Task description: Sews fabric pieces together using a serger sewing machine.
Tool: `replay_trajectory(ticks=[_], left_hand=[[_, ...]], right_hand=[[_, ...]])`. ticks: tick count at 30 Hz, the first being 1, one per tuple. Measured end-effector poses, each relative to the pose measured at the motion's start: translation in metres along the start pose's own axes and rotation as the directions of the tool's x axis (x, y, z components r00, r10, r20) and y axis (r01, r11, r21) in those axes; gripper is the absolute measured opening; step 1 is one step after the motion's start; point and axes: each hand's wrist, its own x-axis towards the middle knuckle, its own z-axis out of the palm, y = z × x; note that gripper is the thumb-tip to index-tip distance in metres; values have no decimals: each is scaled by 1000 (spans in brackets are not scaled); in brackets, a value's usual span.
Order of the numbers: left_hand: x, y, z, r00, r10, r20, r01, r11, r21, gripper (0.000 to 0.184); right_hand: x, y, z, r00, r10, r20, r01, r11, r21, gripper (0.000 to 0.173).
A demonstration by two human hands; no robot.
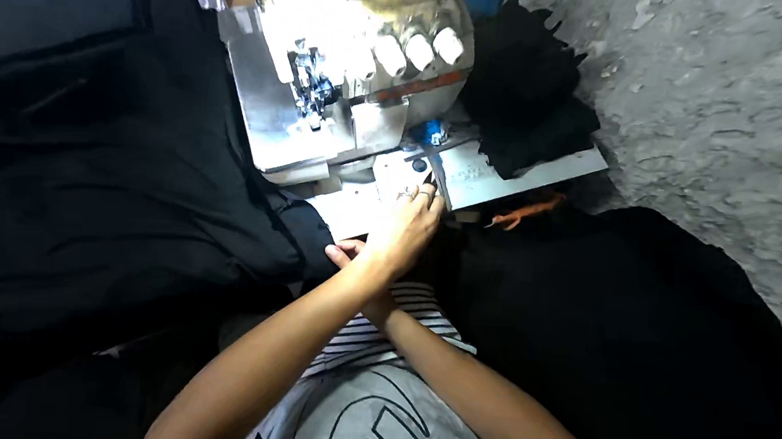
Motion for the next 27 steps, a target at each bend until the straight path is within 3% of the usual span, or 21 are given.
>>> replay_trajectory(ticks=[3, 5, 7, 8, 10, 11, 13, 15, 16, 19, 23, 27], left_hand=[[-19, 2, -19, 994, -107, -18, 105, 990, -92, 27], [-43, -3, -47, 972, -228, 47, 231, 912, -339, 35], [-71, -23, -73, 961, -252, 115, 258, 659, -706, 51], [-89, -38, -86, 957, -232, 175, 263, 435, -861, 55], [-128, -69, -101, 964, -188, 187, 190, -3, -982, 49], [-142, -80, -103, 966, -196, 171, 148, -126, -981, 40], [-159, -93, -103, 964, -207, 169, 110, -269, -957, 30], [-164, -98, -103, 960, -200, 194, 123, -321, -939, 30], [-163, -99, -104, 958, -197, 210, 150, -278, -949, 34], [-148, -93, -106, 928, -299, 224, 259, 83, -962, 47], [-124, -78, -105, 864, -503, 20, 265, 420, -868, 30], [-106, -84, -110, 913, -385, -138, 281, 835, -474, 29]], right_hand=[[-6, -3, -8, 996, 37, 78, -26, 991, -130, 30], [-7, -31, -19, 986, 156, 58, -153, 987, -54, 34], [5, -56, -30, 970, 239, -53, -229, 961, 152, 15], [11, -58, -35, 978, 195, -76, -175, 961, 216, 11], [25, -53, -39, 997, 54, -58, -38, 969, 245, 16], [32, -53, -42, 998, -10, -55, 23, 973, 230, 21], [42, -57, -48, 994, -108, -25, 111, 975, 191, 22], [50, -66, -51, 984, -179, 22, 175, 977, 123, 18], [54, -70, -52, 978, -202, 51, 198, 977, 78, 18], [61, -81, -55, 968, -222, 117, 231, 971, -61, 20], [59, -86, -53, 973, -225, 48, 229, 969, -97, 23], [57, -81, -50, 973, -226, -43, 224, 973, -61, 31]])
